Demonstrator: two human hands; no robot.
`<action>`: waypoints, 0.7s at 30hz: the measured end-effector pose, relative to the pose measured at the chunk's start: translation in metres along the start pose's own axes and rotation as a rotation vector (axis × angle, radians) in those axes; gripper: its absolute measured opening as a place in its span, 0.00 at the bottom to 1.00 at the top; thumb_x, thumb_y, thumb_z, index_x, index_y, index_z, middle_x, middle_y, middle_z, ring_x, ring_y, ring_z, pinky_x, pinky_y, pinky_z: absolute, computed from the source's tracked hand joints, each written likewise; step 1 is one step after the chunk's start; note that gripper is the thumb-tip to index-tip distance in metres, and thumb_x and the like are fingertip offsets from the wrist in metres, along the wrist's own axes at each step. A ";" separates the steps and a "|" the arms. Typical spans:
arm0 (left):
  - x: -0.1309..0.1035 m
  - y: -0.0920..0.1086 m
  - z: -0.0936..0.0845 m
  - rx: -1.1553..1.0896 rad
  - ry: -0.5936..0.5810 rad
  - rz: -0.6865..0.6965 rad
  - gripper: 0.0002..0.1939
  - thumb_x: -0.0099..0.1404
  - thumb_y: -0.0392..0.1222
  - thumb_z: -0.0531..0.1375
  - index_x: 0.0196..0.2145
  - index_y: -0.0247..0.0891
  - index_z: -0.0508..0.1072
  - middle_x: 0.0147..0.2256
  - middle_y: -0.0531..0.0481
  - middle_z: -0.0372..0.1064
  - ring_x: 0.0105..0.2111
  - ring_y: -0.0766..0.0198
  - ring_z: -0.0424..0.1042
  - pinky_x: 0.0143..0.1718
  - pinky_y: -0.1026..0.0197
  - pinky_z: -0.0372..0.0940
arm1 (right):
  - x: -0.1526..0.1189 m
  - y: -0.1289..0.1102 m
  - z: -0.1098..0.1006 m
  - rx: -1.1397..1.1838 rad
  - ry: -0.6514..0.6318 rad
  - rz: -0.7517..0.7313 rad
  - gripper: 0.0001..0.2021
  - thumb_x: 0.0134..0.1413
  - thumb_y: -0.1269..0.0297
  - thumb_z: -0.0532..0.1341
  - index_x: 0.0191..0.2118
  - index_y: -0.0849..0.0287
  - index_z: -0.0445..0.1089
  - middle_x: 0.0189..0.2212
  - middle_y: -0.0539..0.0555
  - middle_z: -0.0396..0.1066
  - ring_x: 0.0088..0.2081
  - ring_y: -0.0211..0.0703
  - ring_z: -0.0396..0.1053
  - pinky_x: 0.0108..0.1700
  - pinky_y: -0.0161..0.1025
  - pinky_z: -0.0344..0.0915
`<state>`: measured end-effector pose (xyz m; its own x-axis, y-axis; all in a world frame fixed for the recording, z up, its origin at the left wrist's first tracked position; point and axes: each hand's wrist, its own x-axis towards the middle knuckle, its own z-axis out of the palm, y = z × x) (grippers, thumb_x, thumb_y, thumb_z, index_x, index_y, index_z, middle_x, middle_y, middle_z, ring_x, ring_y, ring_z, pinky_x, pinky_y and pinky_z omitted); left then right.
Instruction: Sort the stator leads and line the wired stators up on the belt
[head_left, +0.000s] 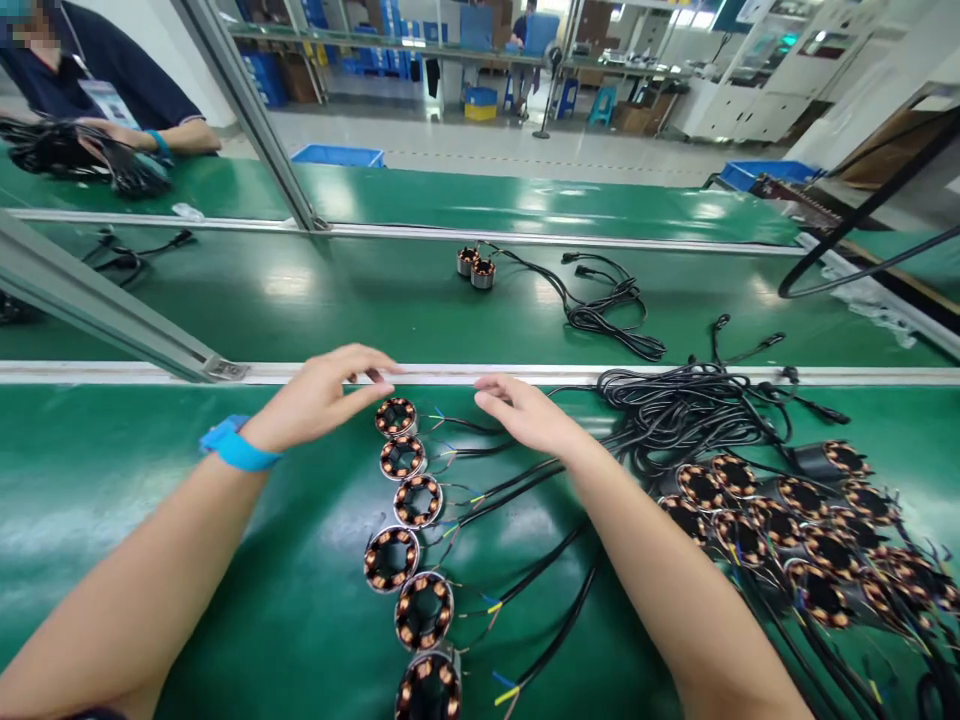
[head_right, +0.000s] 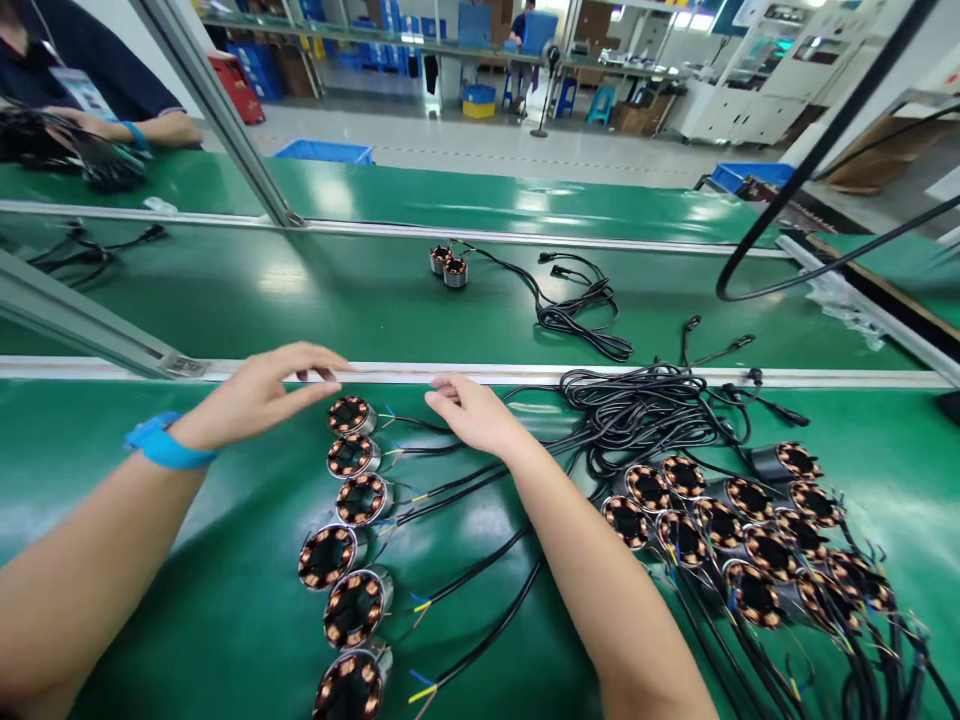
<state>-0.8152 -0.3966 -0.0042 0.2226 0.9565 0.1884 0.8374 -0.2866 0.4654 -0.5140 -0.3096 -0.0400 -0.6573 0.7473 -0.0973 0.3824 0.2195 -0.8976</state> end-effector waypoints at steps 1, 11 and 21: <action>0.015 -0.004 -0.002 0.058 0.016 -0.028 0.29 0.74 0.65 0.54 0.56 0.40 0.75 0.53 0.41 0.75 0.44 0.57 0.75 0.52 0.54 0.72 | -0.008 0.004 -0.003 -0.098 0.041 -0.031 0.14 0.67 0.59 0.63 0.54 0.58 0.72 0.54 0.59 0.76 0.55 0.49 0.73 0.61 0.50 0.64; 0.241 -0.021 0.042 0.323 -0.146 -0.167 0.40 0.67 0.64 0.62 0.70 0.46 0.60 0.74 0.35 0.42 0.61 0.41 0.69 0.66 0.42 0.61 | -0.034 0.035 0.029 -0.151 0.359 -0.142 0.11 0.68 0.58 0.61 0.51 0.54 0.72 0.50 0.56 0.77 0.54 0.54 0.72 0.63 0.54 0.58; 0.341 -0.041 0.096 0.431 -0.269 -0.171 0.34 0.75 0.61 0.55 0.68 0.36 0.62 0.69 0.36 0.56 0.66 0.47 0.59 0.67 0.42 0.56 | -0.024 0.037 0.032 -0.083 0.454 -0.151 0.08 0.70 0.60 0.64 0.50 0.55 0.70 0.46 0.50 0.79 0.49 0.46 0.74 0.58 0.47 0.57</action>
<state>-0.7254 -0.0540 -0.0422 0.1376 0.9839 -0.1139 0.9894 -0.1312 0.0619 -0.5051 -0.3394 -0.0843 -0.3668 0.8974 0.2452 0.3670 0.3818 -0.8482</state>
